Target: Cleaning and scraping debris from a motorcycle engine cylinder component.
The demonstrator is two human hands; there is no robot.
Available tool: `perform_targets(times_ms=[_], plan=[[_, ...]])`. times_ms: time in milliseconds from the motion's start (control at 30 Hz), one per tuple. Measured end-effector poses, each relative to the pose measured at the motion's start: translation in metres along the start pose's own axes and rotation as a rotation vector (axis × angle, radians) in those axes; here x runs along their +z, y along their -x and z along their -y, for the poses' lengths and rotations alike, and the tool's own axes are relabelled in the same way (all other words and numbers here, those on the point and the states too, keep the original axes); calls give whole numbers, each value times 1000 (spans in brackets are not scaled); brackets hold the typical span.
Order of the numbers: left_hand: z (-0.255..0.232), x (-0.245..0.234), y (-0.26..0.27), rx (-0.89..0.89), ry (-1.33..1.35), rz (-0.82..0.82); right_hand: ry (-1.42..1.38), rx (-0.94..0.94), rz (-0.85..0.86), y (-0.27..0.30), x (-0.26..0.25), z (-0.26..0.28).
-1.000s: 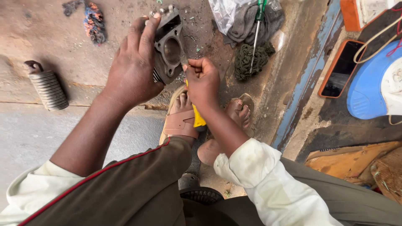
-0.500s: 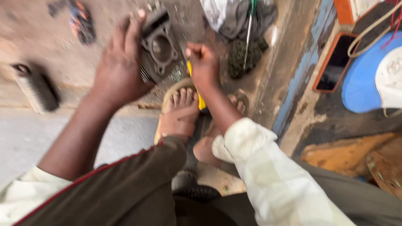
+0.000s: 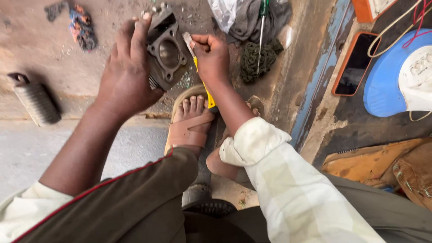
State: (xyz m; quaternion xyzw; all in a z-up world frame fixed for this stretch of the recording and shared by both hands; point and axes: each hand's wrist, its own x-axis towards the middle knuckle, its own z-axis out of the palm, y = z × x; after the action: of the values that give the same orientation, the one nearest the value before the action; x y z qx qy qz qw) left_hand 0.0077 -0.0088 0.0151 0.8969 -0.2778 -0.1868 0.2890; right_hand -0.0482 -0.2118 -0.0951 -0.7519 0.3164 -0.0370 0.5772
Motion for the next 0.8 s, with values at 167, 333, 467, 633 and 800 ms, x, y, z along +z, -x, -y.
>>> perform_targets(times_ms=[167,333,467,633,800], plan=[[6,5,3,31,-14,-13,-63,-130,41,3,2,-14],[13,-1,-3,49,-11,-63,-73,-147,48,-13,13,-15],[1,-1,-5,30,18,-29,46,58,18,-8,-10,9],[-1,2,5,-1,-1,29,102,-12,105,4,-15,-7],[15,5,-7,-9,-43,-21,-23,-98,122,-20,-9,-11]])
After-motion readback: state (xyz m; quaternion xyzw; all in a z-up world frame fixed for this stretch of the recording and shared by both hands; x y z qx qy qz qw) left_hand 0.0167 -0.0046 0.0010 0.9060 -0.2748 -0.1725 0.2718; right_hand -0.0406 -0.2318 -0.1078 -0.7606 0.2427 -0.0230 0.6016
